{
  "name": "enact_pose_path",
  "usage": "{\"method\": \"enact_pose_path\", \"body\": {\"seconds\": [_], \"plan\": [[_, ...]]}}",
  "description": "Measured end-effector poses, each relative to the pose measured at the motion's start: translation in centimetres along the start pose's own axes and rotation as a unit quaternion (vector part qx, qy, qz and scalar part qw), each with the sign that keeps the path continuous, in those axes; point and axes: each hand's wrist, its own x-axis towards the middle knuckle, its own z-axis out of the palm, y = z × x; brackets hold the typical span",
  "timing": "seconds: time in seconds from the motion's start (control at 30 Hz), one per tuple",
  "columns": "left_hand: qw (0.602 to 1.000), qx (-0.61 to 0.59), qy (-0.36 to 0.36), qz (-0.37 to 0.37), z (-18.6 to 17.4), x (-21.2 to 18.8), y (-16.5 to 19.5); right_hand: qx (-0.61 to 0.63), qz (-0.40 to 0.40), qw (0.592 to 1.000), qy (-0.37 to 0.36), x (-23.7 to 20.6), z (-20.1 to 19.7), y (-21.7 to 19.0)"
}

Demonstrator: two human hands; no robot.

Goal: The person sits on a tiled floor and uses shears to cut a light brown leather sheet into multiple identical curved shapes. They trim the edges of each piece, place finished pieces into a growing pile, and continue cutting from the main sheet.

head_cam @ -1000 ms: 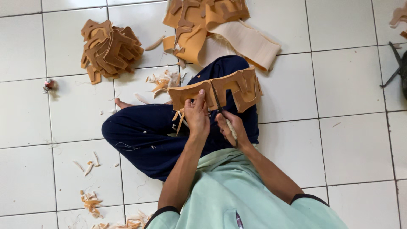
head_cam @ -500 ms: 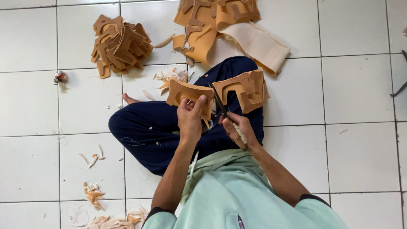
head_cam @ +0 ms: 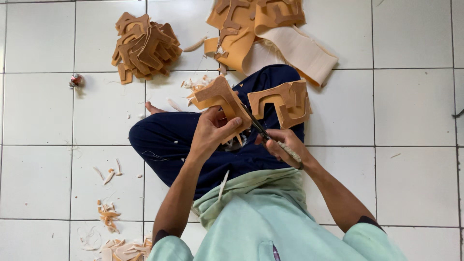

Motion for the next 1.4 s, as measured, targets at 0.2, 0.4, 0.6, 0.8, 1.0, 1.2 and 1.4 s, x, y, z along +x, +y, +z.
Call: {"method": "enact_pose_path", "body": {"seconds": [0.2, 0.4, 0.6, 0.8, 1.0, 1.2, 1.4], "plan": [[0.998, -0.067, 0.001, 0.018, -0.3, -0.3, -1.6, 0.047, 0.034, 0.998, 0.011, -0.4, 0.5, 0.8], [0.971, -0.186, 0.134, 0.070, 1.3, 0.9, -4.1, 0.025, -0.004, 0.999, 0.030, -0.6, 1.6, 0.7], [0.970, -0.215, 0.089, 0.066, 3.1, -0.3, -3.8, 0.098, -0.057, 0.993, 0.034, -0.2, 2.7, 0.5], [0.957, -0.267, 0.111, 0.001, 2.8, 0.5, -2.8, 0.129, -0.034, 0.989, 0.065, -0.6, 3.2, 1.3], [0.939, -0.322, 0.121, -0.030, 2.4, 1.2, -2.6, 0.008, -0.085, 0.994, 0.072, -0.5, 2.6, 0.6], [0.933, -0.346, 0.100, -0.022, 3.5, 0.4, -3.9, 0.097, -0.059, 0.990, 0.087, 0.0, 3.2, 0.7], [0.968, -0.223, 0.101, -0.052, 1.6, 0.0, -2.7, 0.033, -0.061, 0.996, 0.048, -0.8, 1.7, 0.2]]}}
